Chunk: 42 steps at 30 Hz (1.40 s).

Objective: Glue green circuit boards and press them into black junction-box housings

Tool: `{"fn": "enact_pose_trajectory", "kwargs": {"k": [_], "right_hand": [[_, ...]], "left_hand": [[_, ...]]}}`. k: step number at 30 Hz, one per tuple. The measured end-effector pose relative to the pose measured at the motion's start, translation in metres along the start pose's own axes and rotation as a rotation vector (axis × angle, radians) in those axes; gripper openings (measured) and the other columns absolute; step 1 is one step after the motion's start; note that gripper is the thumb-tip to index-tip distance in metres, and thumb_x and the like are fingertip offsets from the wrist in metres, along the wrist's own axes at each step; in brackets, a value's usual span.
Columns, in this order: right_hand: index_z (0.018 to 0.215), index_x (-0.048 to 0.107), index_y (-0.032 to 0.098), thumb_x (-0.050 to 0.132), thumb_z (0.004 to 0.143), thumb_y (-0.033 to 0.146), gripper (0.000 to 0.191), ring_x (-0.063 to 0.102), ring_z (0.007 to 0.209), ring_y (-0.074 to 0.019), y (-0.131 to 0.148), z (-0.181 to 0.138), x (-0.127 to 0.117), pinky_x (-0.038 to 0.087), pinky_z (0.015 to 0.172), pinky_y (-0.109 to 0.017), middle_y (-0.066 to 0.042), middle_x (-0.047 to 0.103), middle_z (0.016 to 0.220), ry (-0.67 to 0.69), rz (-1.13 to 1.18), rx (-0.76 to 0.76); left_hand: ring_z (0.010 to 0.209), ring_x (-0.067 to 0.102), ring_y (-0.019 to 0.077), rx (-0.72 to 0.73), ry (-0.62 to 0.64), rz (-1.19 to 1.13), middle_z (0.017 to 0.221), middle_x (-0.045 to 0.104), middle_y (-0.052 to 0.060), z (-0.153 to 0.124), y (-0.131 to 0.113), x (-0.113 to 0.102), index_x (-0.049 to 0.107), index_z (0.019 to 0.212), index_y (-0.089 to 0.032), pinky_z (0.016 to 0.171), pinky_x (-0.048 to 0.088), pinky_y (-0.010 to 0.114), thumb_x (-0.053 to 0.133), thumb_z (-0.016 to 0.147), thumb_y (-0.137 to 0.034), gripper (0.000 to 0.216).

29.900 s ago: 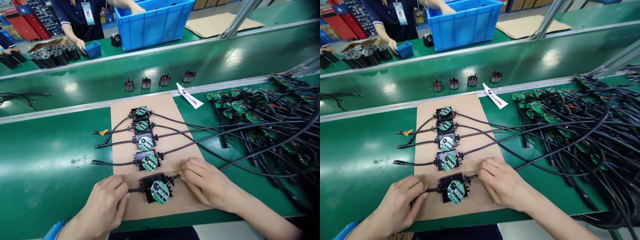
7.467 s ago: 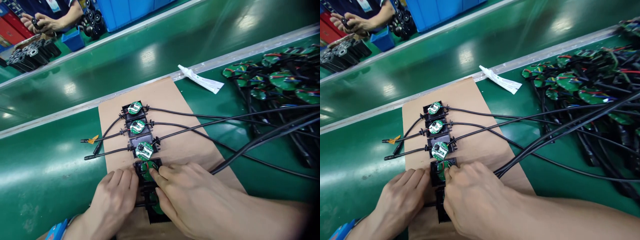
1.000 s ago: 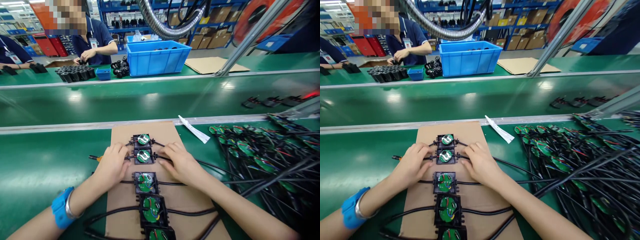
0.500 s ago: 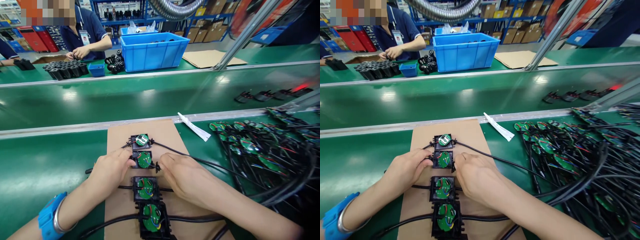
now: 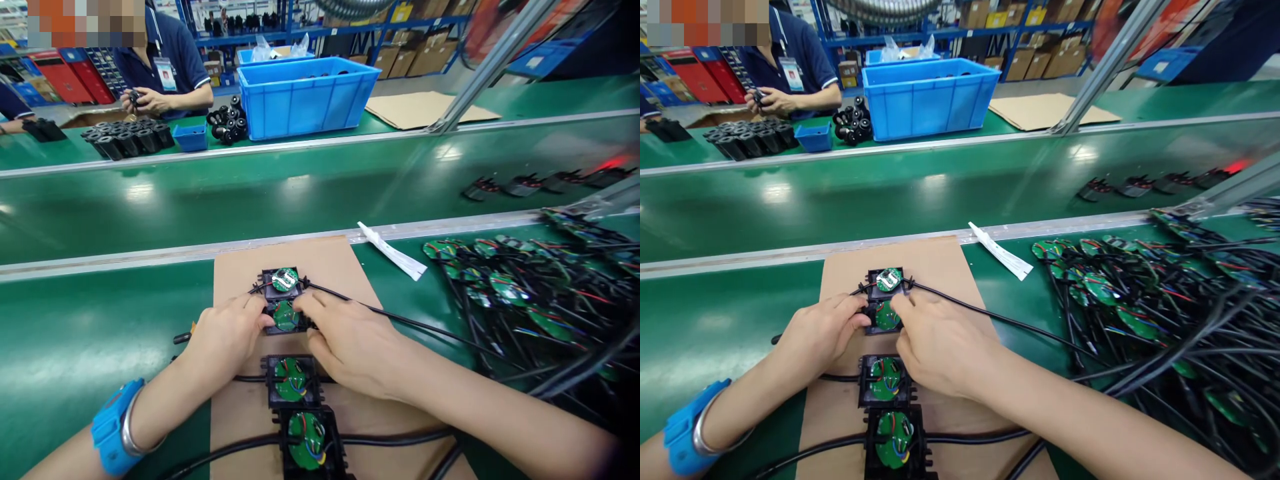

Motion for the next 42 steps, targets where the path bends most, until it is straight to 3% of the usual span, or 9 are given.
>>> {"fn": "enact_pose_trajectory", "kwargs": {"k": [5, 10, 14, 20, 23, 28, 30, 36, 42], "right_hand": [[0.111, 0.067, 0.020, 0.041, 0.086, 0.022, 0.036, 0.060, 0.081, -0.0219, 0.009, 0.011, 0.006, 0.038, 0.067, -0.031, -0.010, 0.064, 0.092, 0.062, -0.043, -0.090], [0.115, 0.068, 0.016, 0.041, 0.086, 0.021, 0.039, 0.062, 0.079, -0.0235, 0.012, 0.016, 0.009, 0.039, 0.065, -0.032, -0.012, 0.067, 0.087, 0.091, -0.099, -0.106], [0.115, 0.068, 0.015, 0.041, 0.086, 0.021, 0.040, 0.064, 0.081, -0.0247, 0.014, 0.014, 0.011, 0.041, 0.066, -0.033, -0.013, 0.069, 0.089, 0.092, -0.102, -0.116], [0.119, 0.066, 0.014, 0.043, 0.084, 0.020, 0.042, 0.065, 0.073, -0.0236, 0.015, 0.003, 0.016, 0.044, 0.061, -0.033, -0.012, 0.070, 0.090, 0.032, -0.099, -0.102], [0.117, 0.067, 0.013, 0.045, 0.084, 0.019, 0.040, 0.065, 0.071, -0.0222, 0.019, -0.001, 0.016, 0.045, 0.061, -0.033, -0.011, 0.070, 0.087, -0.006, -0.080, -0.126], [0.114, 0.068, 0.014, 0.043, 0.086, 0.019, 0.038, 0.064, 0.069, -0.0206, 0.017, -0.003, 0.015, 0.044, 0.062, -0.032, -0.011, 0.070, 0.086, -0.040, -0.048, -0.126], [0.113, 0.068, 0.013, 0.042, 0.087, 0.019, 0.037, 0.064, 0.069, -0.0208, 0.017, -0.004, 0.016, 0.044, 0.062, -0.032, -0.011, 0.070, 0.086, -0.047, -0.048, -0.140], [0.107, 0.069, 0.013, 0.044, 0.086, 0.020, 0.034, 0.061, 0.064, -0.0187, 0.015, -0.004, 0.016, 0.039, 0.060, -0.031, -0.010, 0.069, 0.082, -0.069, 0.002, -0.136], [0.105, 0.070, 0.011, 0.041, 0.086, 0.020, 0.035, 0.061, 0.066, -0.0204, 0.015, -0.001, 0.018, 0.036, 0.060, -0.032, -0.012, 0.068, 0.082, 0.021, 0.005, -0.095]], "left_hand": [[0.089, 0.071, 0.0271, -0.027, 0.012, -0.052, 0.101, 0.073, 0.009, -0.001, 0.006, 0.003, 0.064, 0.105, -0.016, 0.072, 0.061, 0.041, 0.056, 0.092, -0.024, 0.017], [0.094, 0.070, 0.0256, -0.052, 0.080, -0.247, 0.108, 0.072, 0.009, 0.000, 0.017, 0.004, 0.066, 0.111, -0.016, 0.082, 0.058, 0.041, 0.057, 0.090, -0.019, 0.023], [0.097, 0.068, 0.0238, -0.155, 0.137, -0.387, 0.108, 0.072, 0.005, 0.002, 0.030, 0.002, 0.068, 0.108, -0.019, 0.085, 0.055, 0.041, 0.058, 0.088, -0.020, 0.023], [0.066, 0.066, 0.0179, -0.239, 0.220, -0.496, 0.077, 0.073, 0.000, 0.001, 0.026, 0.003, 0.070, 0.085, -0.021, 0.060, 0.052, 0.030, 0.058, 0.083, -0.023, 0.012], [0.069, 0.067, 0.0167, -0.190, 0.163, -0.539, 0.078, 0.073, -0.001, 0.003, 0.018, -0.002, 0.068, 0.083, -0.021, 0.063, 0.053, 0.028, 0.059, 0.082, -0.018, 0.010], [0.075, 0.067, 0.0173, 0.062, -0.184, -0.335, 0.082, 0.070, 0.003, -0.002, 0.002, -0.021, 0.067, 0.089, -0.018, 0.068, 0.055, 0.029, 0.053, 0.088, -0.013, 0.015], [0.073, 0.066, 0.0170, 0.134, -0.253, -0.248, 0.080, 0.069, 0.004, -0.010, -0.002, -0.019, 0.066, 0.089, -0.017, 0.066, 0.055, 0.028, 0.051, 0.090, -0.013, 0.016], [0.063, 0.060, 0.0155, 0.203, -0.213, 0.031, 0.072, 0.064, 0.004, -0.020, -0.018, -0.008, 0.065, 0.087, -0.015, 0.058, 0.053, 0.025, 0.044, 0.092, -0.010, 0.023], [0.069, 0.059, 0.0231, 0.269, -0.073, 0.264, 0.077, 0.065, 0.011, -0.018, -0.041, 0.001, 0.066, 0.092, -0.009, 0.060, 0.055, 0.035, 0.039, 0.083, -0.001, 0.029]]}}
Point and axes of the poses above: each hand's wrist, its own z-axis towards the middle knuckle, its own x-axis out of the palm, y = z × x, the point moved 9 cm from there along z, towards the middle knuckle
